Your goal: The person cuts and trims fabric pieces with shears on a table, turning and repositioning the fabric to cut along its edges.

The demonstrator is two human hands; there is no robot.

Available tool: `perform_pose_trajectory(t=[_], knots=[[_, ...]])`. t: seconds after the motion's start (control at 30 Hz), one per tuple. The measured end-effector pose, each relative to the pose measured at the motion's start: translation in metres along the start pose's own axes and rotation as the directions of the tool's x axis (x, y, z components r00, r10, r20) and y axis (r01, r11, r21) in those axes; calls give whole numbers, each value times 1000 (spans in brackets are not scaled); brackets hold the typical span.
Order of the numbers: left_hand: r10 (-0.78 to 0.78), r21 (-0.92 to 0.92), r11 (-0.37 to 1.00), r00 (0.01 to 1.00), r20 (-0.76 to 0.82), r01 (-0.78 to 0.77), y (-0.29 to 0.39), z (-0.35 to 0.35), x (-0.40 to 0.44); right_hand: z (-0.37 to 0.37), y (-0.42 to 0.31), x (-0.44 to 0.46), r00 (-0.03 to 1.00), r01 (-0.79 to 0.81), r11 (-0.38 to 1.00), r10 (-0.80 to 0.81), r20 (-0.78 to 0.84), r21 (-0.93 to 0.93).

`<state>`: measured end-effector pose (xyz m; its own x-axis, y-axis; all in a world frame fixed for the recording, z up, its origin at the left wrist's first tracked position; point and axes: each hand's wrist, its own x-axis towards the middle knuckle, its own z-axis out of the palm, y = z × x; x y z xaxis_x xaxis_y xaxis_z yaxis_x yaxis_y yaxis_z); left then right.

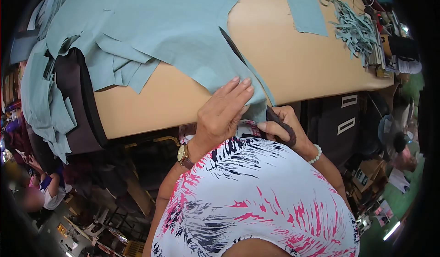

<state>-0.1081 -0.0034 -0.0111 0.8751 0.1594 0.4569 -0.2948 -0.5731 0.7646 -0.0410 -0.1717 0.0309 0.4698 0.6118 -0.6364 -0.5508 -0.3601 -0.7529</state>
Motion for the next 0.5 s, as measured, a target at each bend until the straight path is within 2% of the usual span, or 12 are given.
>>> perform_pose_trajectory(t=[0.17, 0.27, 0.5], knots=[[-3, -4, 1000, 1000, 10, 3, 0, 0, 0, -1, 0, 2, 999, 43, 999, -43, 8, -9], [-5, -4, 1000, 1000, 14, 5, 1, 0, 0, 0, -4, -1, 1000, -28, 1000, 28, 4, -7], [4, -2, 1000, 1000, 18, -4, 0, 0, 0, 0, 3, 1, 1000, 16, 1000, -16, -2, -7]])
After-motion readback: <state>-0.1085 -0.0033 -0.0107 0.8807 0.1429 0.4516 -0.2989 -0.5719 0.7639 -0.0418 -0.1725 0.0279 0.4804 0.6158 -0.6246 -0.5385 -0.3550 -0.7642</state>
